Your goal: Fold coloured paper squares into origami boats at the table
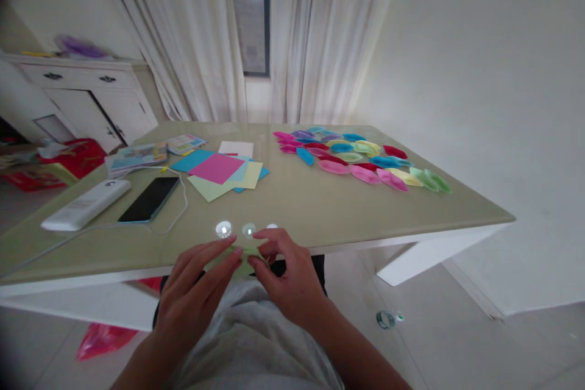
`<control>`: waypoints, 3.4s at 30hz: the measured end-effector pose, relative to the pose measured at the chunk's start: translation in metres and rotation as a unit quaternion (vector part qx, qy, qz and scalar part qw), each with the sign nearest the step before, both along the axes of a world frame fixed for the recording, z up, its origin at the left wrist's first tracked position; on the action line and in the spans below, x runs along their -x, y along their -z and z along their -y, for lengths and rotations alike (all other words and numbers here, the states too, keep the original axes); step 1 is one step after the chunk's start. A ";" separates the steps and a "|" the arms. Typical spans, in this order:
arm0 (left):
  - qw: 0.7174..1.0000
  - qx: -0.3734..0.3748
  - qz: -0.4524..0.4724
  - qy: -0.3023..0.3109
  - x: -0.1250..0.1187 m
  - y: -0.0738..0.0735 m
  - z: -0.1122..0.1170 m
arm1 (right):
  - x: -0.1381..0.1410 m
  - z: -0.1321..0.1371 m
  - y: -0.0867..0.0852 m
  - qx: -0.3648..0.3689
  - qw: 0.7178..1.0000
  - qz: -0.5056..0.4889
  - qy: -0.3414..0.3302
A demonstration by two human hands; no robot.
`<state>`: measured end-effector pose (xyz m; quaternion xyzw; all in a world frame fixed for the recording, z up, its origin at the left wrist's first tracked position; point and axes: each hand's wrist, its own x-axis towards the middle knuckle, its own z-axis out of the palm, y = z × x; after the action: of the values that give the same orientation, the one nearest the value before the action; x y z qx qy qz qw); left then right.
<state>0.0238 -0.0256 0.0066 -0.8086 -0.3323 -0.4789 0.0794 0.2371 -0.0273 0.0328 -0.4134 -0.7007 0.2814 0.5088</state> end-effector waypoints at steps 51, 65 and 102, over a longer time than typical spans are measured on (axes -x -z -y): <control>0.840 0.487 0.154 0.182 0.027 -0.031 -0.002 | -0.015 -0.002 -0.016 0.067 0.979 0.009 -0.190; 0.855 0.431 0.080 0.277 0.028 -0.036 -0.007 | -0.012 -0.001 -0.018 0.052 0.980 0.007 -0.194; 0.874 0.341 -0.001 0.346 0.040 -0.054 -0.007 | -0.006 0.003 -0.023 0.042 0.987 -0.025 -0.150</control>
<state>-0.0158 -0.0190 0.0602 -0.8494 -0.1743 -0.3317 -0.3716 0.2434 -0.0304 0.0557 -0.3173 -0.7294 0.3938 0.4607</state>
